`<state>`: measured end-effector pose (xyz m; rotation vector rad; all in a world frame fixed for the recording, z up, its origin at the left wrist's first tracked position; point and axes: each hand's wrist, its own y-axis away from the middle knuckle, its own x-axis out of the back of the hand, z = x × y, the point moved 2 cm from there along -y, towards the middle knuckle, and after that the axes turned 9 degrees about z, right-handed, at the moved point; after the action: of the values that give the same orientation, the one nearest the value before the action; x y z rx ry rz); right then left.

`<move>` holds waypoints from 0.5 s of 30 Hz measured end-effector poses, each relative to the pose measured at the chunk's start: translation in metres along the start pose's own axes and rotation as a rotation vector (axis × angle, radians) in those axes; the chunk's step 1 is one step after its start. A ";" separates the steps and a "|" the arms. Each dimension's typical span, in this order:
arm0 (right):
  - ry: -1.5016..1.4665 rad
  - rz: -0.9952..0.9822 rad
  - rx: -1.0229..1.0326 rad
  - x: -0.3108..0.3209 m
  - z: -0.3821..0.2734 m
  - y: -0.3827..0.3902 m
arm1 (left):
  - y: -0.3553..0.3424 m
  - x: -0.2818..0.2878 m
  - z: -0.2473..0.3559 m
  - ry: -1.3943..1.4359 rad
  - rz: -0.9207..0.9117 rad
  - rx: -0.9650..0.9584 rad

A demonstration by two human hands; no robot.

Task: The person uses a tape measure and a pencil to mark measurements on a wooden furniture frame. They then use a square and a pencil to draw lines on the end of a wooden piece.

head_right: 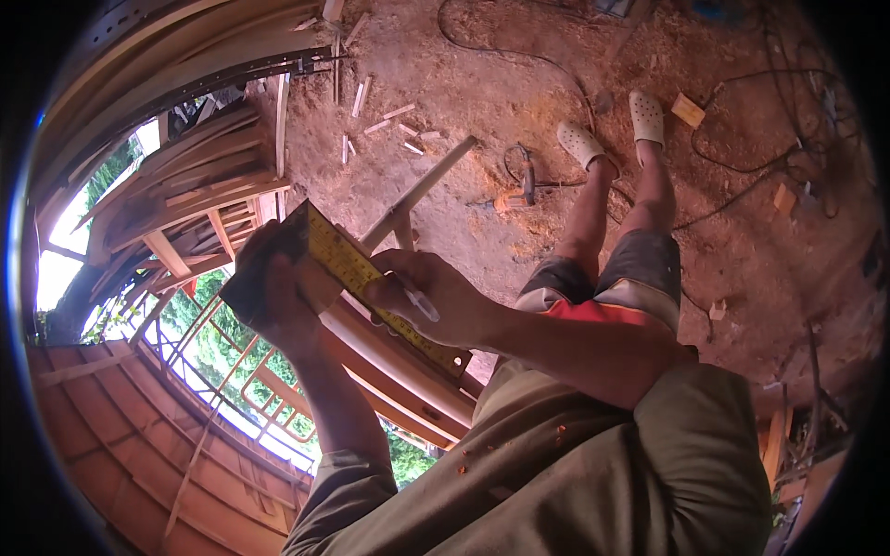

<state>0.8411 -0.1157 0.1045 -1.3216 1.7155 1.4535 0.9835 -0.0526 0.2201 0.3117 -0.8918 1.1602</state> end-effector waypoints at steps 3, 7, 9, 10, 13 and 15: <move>-0.022 -0.017 -0.052 0.000 -0.004 0.001 | -0.001 -0.001 0.003 -0.091 -0.009 -0.067; 0.013 -0.002 -0.033 0.001 0.000 0.000 | -0.003 -0.001 0.003 -0.104 -0.002 -0.100; 0.051 0.002 -0.008 0.002 -0.001 -0.001 | -0.002 -0.003 0.004 -0.116 0.038 -0.026; 0.029 -0.018 -0.031 0.003 -0.003 0.000 | -0.001 -0.003 0.004 -0.118 0.037 -0.027; 0.044 -0.068 -0.025 0.007 0.001 -0.004 | 0.001 -0.004 0.003 -0.081 0.093 0.030; 0.081 -0.097 0.004 0.012 -0.003 -0.005 | 0.000 -0.004 0.005 -0.073 0.080 0.032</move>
<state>0.8413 -0.1227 0.0928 -1.4591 1.6793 1.3584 0.9811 -0.0587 0.2199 0.3491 -0.9579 1.2438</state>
